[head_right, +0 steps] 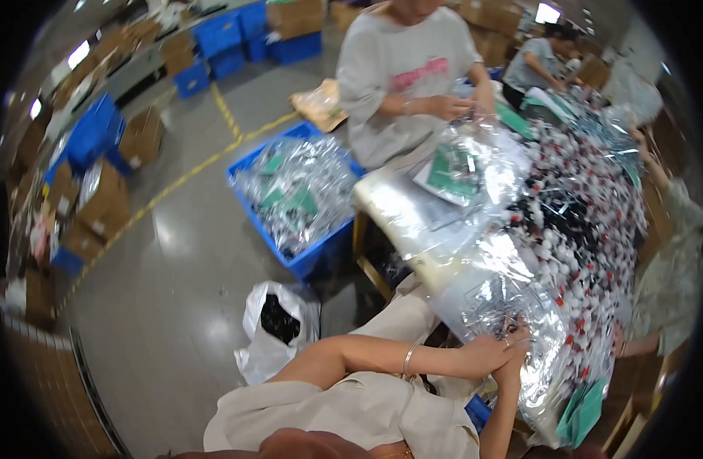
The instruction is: Packaging product manuals and plastic sprayers into plastic bags at a factory workbench.
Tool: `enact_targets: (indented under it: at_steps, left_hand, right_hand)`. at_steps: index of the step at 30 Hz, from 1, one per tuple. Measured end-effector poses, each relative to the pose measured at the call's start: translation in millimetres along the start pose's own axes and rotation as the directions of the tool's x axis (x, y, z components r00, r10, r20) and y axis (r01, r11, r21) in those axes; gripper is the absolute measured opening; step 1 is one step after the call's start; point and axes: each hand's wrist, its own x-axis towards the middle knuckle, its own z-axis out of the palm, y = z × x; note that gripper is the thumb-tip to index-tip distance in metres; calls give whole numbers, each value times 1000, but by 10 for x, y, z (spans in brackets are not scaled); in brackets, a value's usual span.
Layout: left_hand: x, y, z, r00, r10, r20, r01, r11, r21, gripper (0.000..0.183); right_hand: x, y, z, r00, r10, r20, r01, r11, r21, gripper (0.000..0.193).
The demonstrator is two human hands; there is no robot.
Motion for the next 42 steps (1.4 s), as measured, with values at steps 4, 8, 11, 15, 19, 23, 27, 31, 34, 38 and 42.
enact_targets:
  at_steps: [4, 8, 11, 15, 19, 23, 27, 31, 34, 38, 42]
  left_hand:
    - [149, 3, 161, 992, -12, 122, 11, 1000, 9, 71]
    - [280, 41, 166, 995, 94, 9, -95, 995, 34, 72]
    - [405, 104, -12, 985, 12, 174, -24, 997, 72, 72]
    - [516, 77, -90, 960, -22, 278, -4, 996, 94, 73]
    - [578, 19, -11, 969, -16, 245, -3, 997, 77, 73]
    - [753, 67, -209, 937, 6, 349, -27, 998, 55, 73]
    - [949, -28, -539, 941, 14, 338, -32, 998, 50, 71]
    - [1150, -50, -567, 880, -123, 458, 54, 986, 160, 75]
    - [1106, -268, -293, 923, -78, 378, 43, 994, 102, 65]
    - [1045, -463, -42, 911, -116, 396, 135, 991, -20, 65]
    - [866, -747, 262, 923, -127, 363, 88, 989, 120, 66]
  right_hand:
    - [-6, 225, 177, 980, -165, -113, 141, 971, -194, 61]
    - [-65, -305, -442, 998, 49, 49, -54, 994, 98, 61]
    - [-153, 241, 144, 1000, -31, -5, 31, 982, 188, 59]
    - [-82, 44, -262, 997, -28, 68, 16, 984, 175, 60]
    - [2, 3, -548, 992, -33, 120, -17, 920, 392, 68]
    - [99, -78, -705, 999, -12, 36, 12, 1000, -2, 67]
    - [185, 275, -329, 996, -73, -49, 87, 913, 398, 78]
    - [205, 332, -389, 975, -126, -182, 181, 927, 328, 61]
    - [42, 368, -441, 989, 8, -150, 54, 911, 409, 49]
    - [-254, 292, -880, 997, 71, -12, -50, 801, 597, 36]
    - [-478, 300, -1215, 971, 155, -180, 22, 694, 720, 27]
